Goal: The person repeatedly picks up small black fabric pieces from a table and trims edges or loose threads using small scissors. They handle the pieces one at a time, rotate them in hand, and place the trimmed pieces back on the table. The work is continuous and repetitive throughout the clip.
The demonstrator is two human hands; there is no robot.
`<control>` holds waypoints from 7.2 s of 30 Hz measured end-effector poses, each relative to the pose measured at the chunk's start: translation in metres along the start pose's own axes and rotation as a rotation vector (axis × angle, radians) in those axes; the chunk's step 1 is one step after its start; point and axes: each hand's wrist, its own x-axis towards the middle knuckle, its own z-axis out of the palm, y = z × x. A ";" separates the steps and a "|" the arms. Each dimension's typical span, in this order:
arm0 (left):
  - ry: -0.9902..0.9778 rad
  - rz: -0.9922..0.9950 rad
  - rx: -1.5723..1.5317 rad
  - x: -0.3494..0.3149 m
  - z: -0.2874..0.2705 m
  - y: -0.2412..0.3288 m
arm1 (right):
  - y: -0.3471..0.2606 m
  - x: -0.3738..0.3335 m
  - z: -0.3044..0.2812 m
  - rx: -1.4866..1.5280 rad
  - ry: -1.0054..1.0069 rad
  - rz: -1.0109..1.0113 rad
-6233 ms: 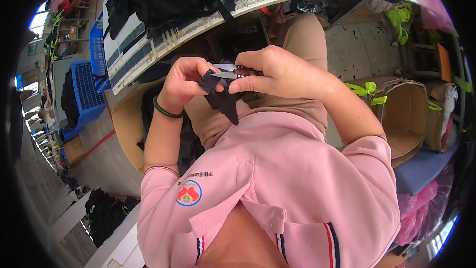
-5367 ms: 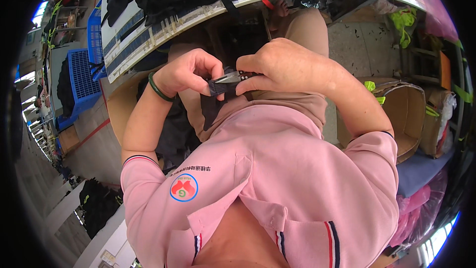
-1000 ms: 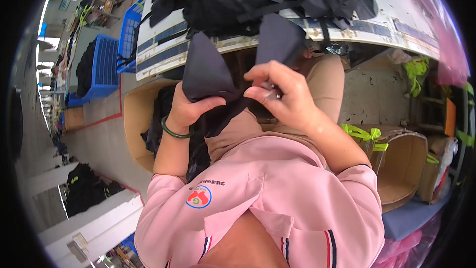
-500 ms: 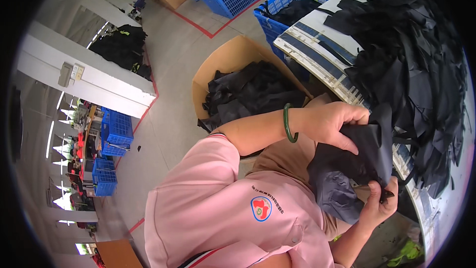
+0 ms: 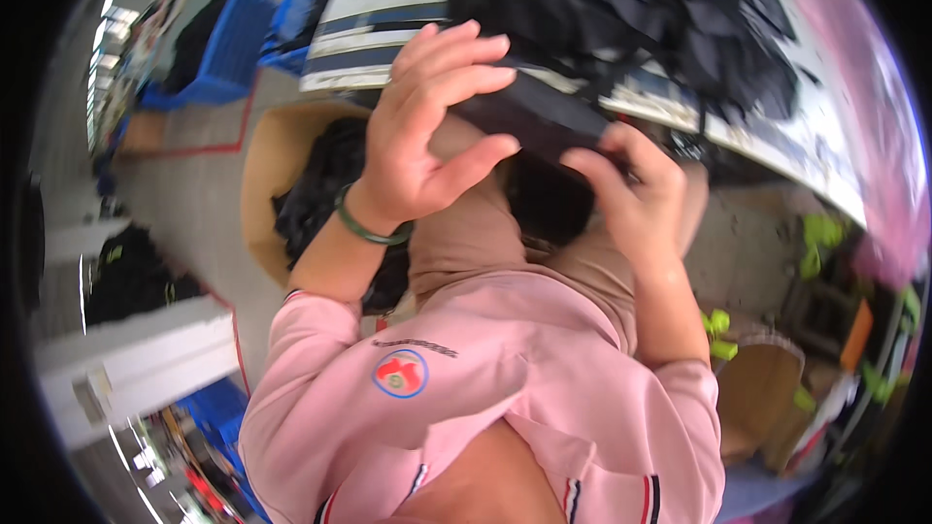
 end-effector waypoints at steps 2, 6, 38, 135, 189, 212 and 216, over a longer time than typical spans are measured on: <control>-0.135 -0.055 -0.150 -0.007 0.022 0.007 | 0.004 0.003 -0.003 0.030 -0.058 -0.126; -0.267 -0.291 -0.387 -0.014 0.051 0.004 | 0.011 -0.002 -0.010 0.154 -0.050 -0.012; -0.437 -1.085 -1.820 -0.029 0.083 0.007 | 0.009 0.008 -0.013 0.613 -0.491 -0.213; 0.025 -0.326 -0.833 -0.052 0.100 0.013 | 0.024 -0.033 -0.008 0.044 -0.128 0.018; -0.493 -0.670 -1.298 -0.043 0.082 -0.014 | 0.008 -0.013 -0.047 -0.409 -0.439 -0.108; -0.832 -0.661 -1.637 -0.040 0.085 -0.031 | 0.016 -0.020 -0.059 -0.226 -0.640 -0.047; -0.961 -0.679 -1.685 -0.036 0.085 -0.037 | 0.014 -0.018 -0.059 -0.231 -0.699 -0.063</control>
